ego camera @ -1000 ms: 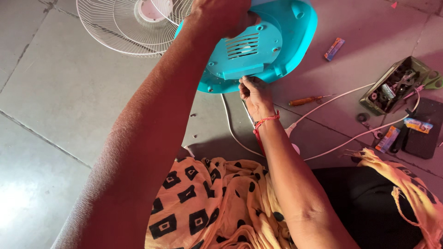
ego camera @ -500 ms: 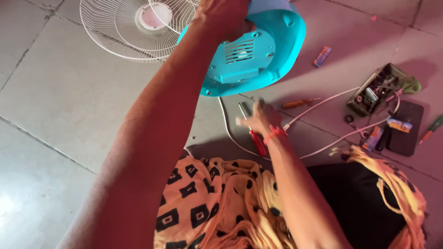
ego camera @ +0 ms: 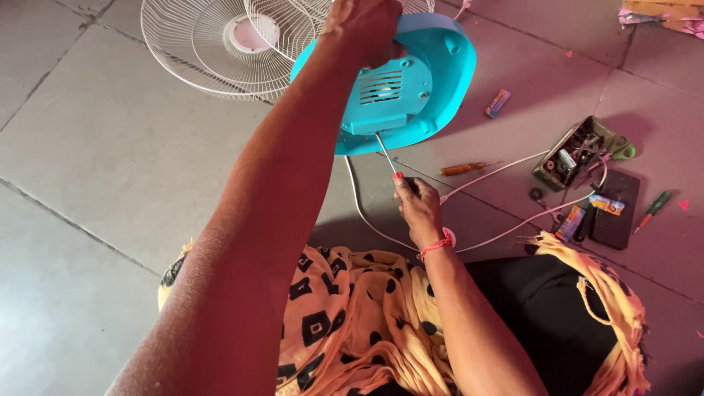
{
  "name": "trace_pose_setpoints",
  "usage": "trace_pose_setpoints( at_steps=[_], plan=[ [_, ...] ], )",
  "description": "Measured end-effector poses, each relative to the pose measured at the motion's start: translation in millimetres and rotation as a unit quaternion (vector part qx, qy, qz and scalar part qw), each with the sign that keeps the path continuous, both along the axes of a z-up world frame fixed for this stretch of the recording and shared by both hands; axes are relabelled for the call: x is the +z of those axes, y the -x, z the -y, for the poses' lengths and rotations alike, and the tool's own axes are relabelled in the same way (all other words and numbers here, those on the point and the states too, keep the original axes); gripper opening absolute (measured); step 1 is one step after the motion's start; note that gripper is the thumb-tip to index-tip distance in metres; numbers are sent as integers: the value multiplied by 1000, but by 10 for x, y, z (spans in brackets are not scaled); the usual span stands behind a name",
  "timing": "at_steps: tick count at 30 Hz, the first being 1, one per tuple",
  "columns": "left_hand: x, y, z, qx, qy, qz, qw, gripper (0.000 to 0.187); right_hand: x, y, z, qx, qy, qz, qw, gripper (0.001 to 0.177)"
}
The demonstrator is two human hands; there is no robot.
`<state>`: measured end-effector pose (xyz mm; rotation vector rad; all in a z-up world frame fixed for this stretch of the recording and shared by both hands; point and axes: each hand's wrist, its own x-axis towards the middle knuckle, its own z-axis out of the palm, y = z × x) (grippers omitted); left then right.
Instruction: The person uses a screwdriver to remove screws from the turquoise base of a standing fan. They unscrew multiple fasteners and then lift the base cover off, exposing the internal motor housing.
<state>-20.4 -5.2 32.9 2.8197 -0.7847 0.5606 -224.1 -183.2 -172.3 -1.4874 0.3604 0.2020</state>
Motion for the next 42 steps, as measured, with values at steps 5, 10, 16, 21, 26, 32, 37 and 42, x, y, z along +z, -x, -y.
trace_pose_setpoints(
  at_steps=[5, 10, 16, 21, 26, 32, 37, 42],
  plan=[
    [-67, -9, -17, 0, 12, -10, 1000, 45, 36, 20, -21, -38, -42, -34, 998, 25],
    [-97, -37, 9, 13, 5, -32, 999, 44, 28, 18, 27, -44, -81, -55, 994, 20],
    [-135, -60, 2, 18, -1, -25, 1000, 46, 16, 14, 2, -39, -78, -51, 995, 19],
    [-154, -68, -7, 0, 12, -14, 1000, 46, -49, 17, -2, -36, -86, -55, 994, 22],
    [-121, -61, -7, -2, 18, -10, 1000, 46, -74, 9, -5, -23, -181, -110, 977, 23],
    [-85, -27, -17, -1, 8, -4, 1000, 47, -136, -29, 55, 40, -309, -167, 935, 38],
    [-35, -40, -11, 4, -11, -17, 1000, 46, -243, -129, 62, 121, -362, -160, 910, 42],
    [-65, -53, 28, 0, -15, 9, 1000, 46, -373, -115, 0, 44, -221, -123, 967, 33]
  ],
)
